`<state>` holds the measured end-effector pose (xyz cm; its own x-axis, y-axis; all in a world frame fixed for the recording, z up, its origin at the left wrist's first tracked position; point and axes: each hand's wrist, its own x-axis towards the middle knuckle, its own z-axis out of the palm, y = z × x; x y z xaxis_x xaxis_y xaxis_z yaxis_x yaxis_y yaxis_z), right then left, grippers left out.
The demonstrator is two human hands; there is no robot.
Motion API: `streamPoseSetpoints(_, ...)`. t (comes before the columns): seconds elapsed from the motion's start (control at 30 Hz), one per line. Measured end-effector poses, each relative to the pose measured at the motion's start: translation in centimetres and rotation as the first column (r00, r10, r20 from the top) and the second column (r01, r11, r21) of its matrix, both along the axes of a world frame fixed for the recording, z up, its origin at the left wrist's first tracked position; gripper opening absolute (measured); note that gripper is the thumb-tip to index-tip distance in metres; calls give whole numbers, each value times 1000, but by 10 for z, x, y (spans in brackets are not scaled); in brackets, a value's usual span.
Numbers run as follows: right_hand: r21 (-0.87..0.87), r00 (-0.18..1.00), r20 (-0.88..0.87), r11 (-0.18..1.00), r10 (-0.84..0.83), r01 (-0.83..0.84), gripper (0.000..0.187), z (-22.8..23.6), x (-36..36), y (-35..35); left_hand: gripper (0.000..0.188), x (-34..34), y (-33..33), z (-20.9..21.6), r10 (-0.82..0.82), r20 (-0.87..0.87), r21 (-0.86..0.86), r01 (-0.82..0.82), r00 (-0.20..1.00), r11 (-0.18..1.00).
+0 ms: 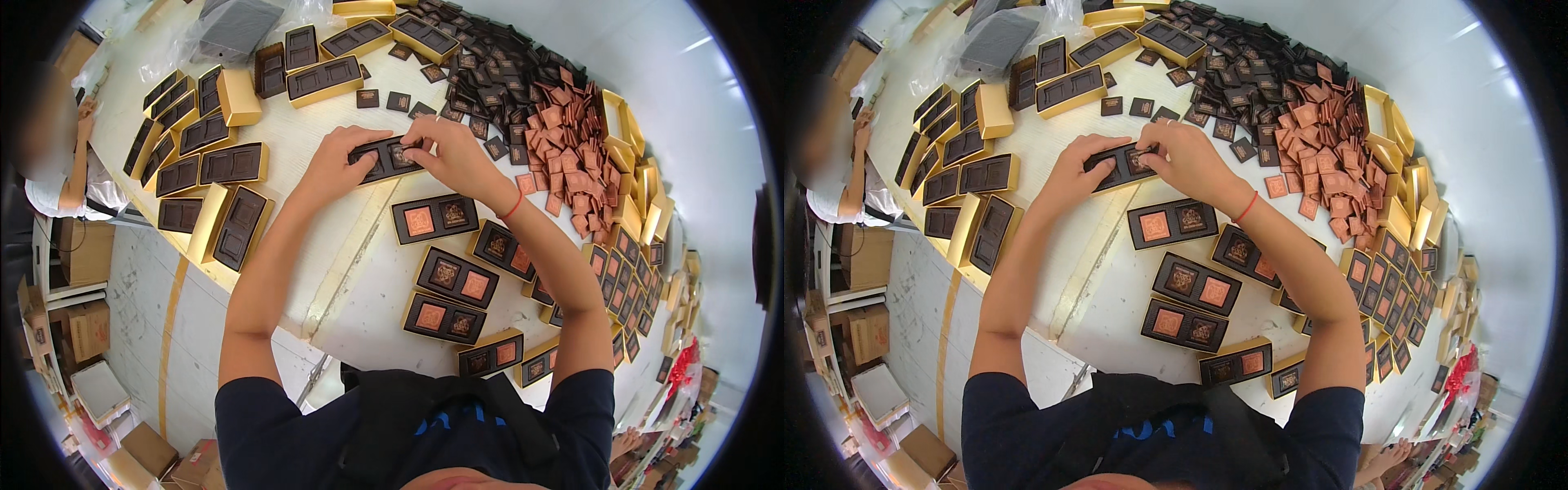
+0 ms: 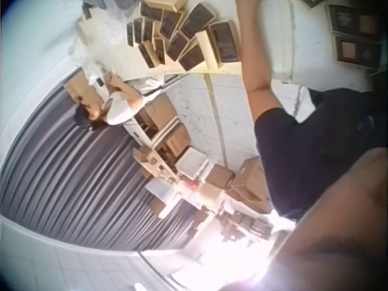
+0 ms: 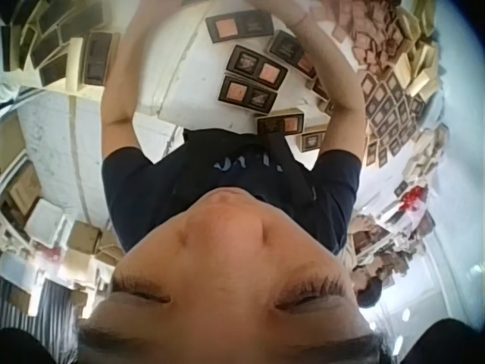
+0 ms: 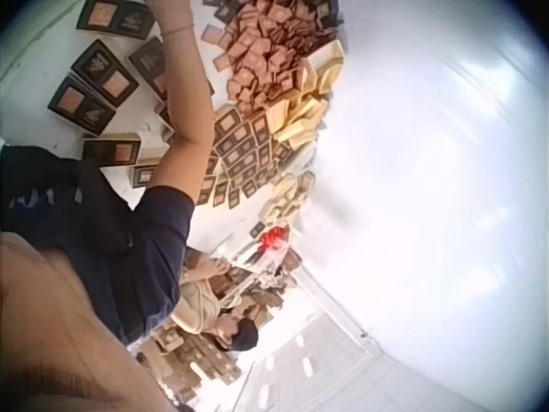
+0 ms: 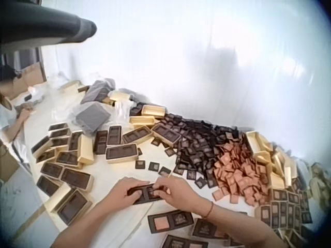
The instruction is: The person repeatedly picks up small rectangular inserts and places them into open black compact cases on a white table, then closes the cases. The person handles the inserts and cases by hand and stacks the completed units on the table.
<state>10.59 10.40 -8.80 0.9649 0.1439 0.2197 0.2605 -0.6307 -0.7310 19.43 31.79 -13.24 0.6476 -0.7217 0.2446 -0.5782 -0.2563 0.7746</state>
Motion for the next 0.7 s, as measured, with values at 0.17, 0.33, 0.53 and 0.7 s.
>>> streamPoseSetpoints(0.17,-130,989,146,991,-20,39,14,-9,-4,-3,37,-5,-2,2,28,2,-110,-27,1000,994)
streamPoseSetpoints(0.33,-94,983,180,994,-44,62,12,-16,-11,-8,34,-24,-7,11,-27,414,-3,31,910,1000)
streamPoseSetpoints(0.53,-439,933,98,826,-347,354,14,3,-36,-109,30,-30,-7,19,-66,476,89,26,877,996)
streamPoseSetpoints(0.7,-453,880,180,757,-439,470,37,-4,-68,-166,30,-35,-14,18,-87,309,41,78,947,996)
